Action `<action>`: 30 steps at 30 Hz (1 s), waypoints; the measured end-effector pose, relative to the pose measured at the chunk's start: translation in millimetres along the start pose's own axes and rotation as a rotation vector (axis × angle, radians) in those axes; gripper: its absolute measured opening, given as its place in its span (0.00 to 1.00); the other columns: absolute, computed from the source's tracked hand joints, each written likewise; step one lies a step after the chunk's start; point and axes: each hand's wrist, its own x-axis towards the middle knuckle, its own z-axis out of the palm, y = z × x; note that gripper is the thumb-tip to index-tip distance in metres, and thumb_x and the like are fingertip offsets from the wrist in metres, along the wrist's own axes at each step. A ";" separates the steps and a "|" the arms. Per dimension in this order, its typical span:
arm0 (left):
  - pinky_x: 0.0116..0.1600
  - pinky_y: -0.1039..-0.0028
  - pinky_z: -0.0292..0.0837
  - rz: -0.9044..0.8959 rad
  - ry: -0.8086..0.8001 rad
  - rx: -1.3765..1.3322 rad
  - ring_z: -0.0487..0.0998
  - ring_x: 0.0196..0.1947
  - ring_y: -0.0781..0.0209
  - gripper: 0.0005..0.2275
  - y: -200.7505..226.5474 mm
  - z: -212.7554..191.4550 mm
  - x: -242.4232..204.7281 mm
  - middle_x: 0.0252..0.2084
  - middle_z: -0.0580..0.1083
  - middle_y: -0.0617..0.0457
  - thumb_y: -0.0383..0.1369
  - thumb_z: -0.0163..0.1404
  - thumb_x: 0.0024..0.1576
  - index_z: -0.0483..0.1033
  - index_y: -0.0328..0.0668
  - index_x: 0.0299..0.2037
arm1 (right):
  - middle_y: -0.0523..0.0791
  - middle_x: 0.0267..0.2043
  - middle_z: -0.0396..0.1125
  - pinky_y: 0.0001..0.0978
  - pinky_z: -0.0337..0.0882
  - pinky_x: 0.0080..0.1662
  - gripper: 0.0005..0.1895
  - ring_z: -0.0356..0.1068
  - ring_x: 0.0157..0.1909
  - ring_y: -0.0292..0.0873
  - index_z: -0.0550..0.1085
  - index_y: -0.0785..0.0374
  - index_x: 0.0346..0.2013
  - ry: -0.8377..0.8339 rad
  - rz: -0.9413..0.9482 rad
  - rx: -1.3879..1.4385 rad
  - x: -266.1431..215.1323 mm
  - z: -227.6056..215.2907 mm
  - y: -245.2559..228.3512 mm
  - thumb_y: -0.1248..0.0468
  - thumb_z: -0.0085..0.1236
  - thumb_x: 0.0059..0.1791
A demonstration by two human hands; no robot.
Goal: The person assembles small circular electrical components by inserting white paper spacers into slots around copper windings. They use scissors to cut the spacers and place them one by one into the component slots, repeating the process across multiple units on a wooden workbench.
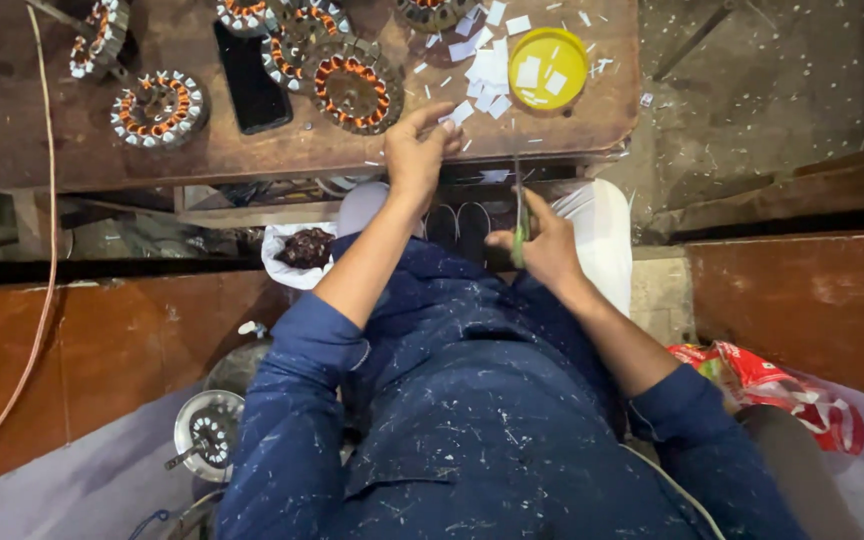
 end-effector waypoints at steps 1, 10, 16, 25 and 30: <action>0.41 0.75 0.83 0.001 -0.019 -0.042 0.83 0.37 0.61 0.12 1.6 -1.4 -0.2 0.43 0.80 0.45 0.21 0.52 0.58 0.77 0.28 0.51 | 0.39 0.33 0.75 0.23 0.73 0.39 0.40 0.73 0.36 0.29 0.65 0.66 0.67 -0.032 -0.027 0.037 -0.5 2.3 -1.1 0.65 0.74 0.43; 0.45 0.73 0.80 -0.127 -0.201 -0.174 0.83 0.39 0.60 0.12 19.5 -5.0 -26.2 0.42 0.81 0.43 0.22 0.58 0.57 0.78 0.25 0.51 | 0.40 0.27 0.69 0.28 0.72 0.38 0.49 0.68 0.30 0.31 0.66 0.60 0.67 -0.077 -0.121 -0.119 8.6 16.2 -37.9 0.56 0.79 0.36; 0.43 0.75 0.79 -0.139 -0.219 -0.147 0.83 0.37 0.61 0.12 13.7 -5.3 -23.6 0.42 0.82 0.43 0.22 0.58 0.57 0.79 0.25 0.50 | 0.41 0.33 0.75 0.25 0.73 0.40 0.45 0.71 0.35 0.30 0.64 0.62 0.69 -0.073 -0.215 -0.033 13.1 24.1 -40.8 0.61 0.77 0.41; 0.51 0.60 0.76 0.771 -0.010 1.003 0.77 0.50 0.44 0.14 27.5 12.3 -14.9 0.57 0.72 0.38 0.29 0.58 0.59 0.80 0.38 0.55 | 0.42 0.29 0.75 0.23 0.64 0.25 0.41 0.66 0.23 0.29 0.62 0.62 0.70 0.038 0.082 0.263 10.0 6.2 -24.2 0.69 0.69 0.44; 0.51 0.50 0.66 1.023 -0.223 1.252 0.69 0.52 0.40 0.24 35.1 29.2 -27.5 0.58 0.68 0.36 0.43 0.59 0.51 0.77 0.34 0.54 | 0.41 0.26 0.71 0.24 0.66 0.25 0.42 0.66 0.22 0.30 0.64 0.62 0.69 0.158 0.124 0.131 -13.5 -17.7 -12.8 0.72 0.70 0.42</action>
